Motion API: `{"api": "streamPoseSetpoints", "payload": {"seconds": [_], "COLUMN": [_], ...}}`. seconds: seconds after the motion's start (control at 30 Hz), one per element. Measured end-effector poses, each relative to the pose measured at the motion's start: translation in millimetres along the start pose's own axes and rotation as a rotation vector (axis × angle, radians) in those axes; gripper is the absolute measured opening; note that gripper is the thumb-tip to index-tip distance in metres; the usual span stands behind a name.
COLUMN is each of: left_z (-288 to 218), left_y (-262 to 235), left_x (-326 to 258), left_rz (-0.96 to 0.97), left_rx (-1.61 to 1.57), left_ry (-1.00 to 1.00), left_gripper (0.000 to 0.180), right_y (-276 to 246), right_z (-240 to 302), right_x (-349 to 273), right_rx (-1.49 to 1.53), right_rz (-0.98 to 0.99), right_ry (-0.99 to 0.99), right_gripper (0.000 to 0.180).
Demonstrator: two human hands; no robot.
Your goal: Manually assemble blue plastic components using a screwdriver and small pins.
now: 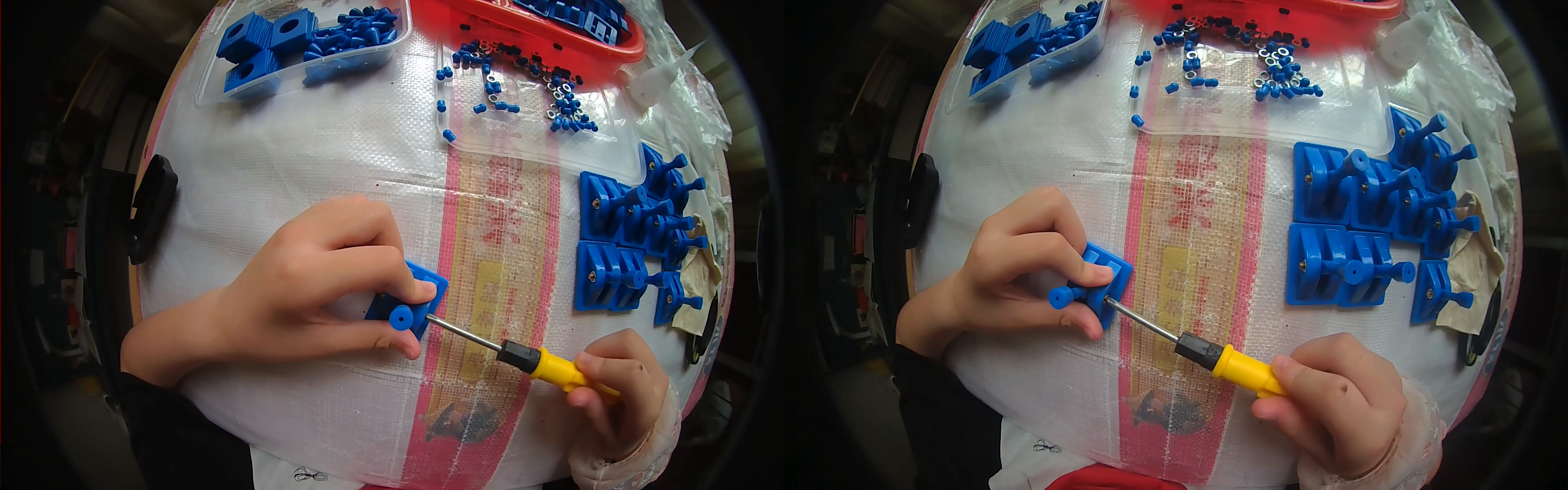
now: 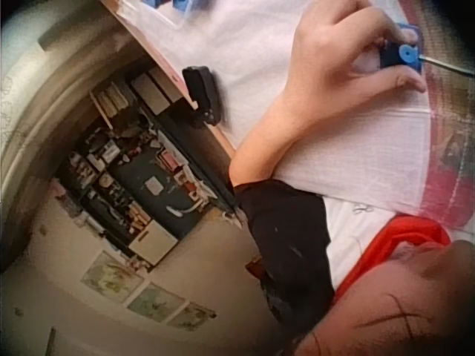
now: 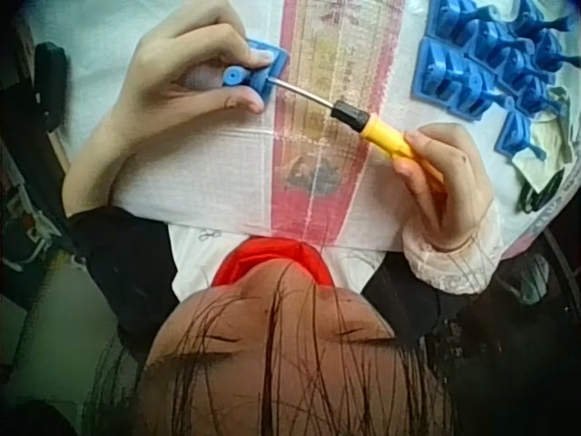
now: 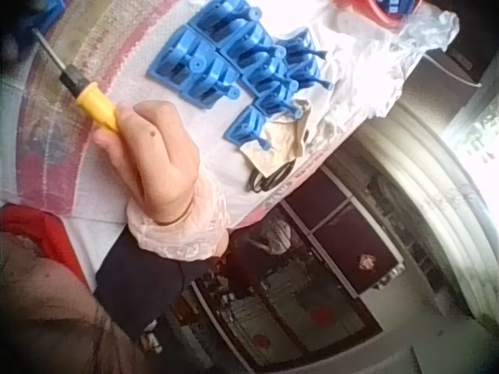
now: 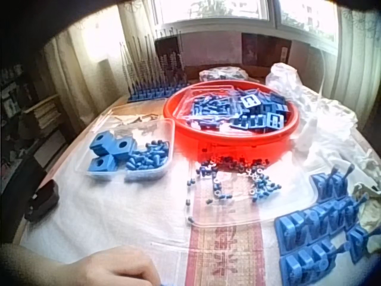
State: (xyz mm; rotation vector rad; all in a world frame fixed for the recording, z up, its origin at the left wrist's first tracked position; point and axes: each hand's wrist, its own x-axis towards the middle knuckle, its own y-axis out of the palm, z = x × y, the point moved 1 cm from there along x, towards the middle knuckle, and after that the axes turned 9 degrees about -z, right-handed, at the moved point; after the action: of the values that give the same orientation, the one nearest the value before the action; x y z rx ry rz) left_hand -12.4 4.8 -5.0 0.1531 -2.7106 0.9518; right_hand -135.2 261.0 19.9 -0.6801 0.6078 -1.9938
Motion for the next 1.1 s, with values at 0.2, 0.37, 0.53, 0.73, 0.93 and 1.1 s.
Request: {"api": "streamPoseSetpoints", "payload": {"seconds": [0.2, 0.37, 0.53, 0.73, 0.93, 1.1], "left_z": [0.9, 0.4, -0.1, 1.2, -2.5, 0.1], "left_y": [-0.6, -0.2, -0.7, -1.3, -0.5, 0.8], "left_x": [-2.3, -0.1, 0.2, -2.5, -2.4, -1.7], "left_rz": [0.017, 0.022, 0.027, 0.019, -0.002, 0.002], "left_rx": [0.021, 0.011, 0.013, 0.01, -0.01, -0.024], "left_ry": [0.021, 0.021, 0.03, 0.033, -0.036, -0.023], "left_gripper": [0.036, 0.036, 0.035, 0.036, 0.036, 0.036], "right_y": [4.6, 8.5, 8.7, 2.1, 7.7, 6.3], "right_z": [-0.5, -1.1, 0.8, -0.7, -2.6, 2.1], "right_x": [3.9, -1.5, -4.1, 2.8, -0.3, -3.6], "right_rx": [0.053, 0.049, -0.021, 0.021, 0.042, -0.031], "right_rz": [-0.002, -0.049, -0.061, 0.033, -0.045, -0.029], "right_ry": [-0.009, -0.073, -0.045, -0.04, -0.019, -0.044], "right_gripper": [0.038, 0.041, 0.045, 0.044, 0.044, 0.047]}}
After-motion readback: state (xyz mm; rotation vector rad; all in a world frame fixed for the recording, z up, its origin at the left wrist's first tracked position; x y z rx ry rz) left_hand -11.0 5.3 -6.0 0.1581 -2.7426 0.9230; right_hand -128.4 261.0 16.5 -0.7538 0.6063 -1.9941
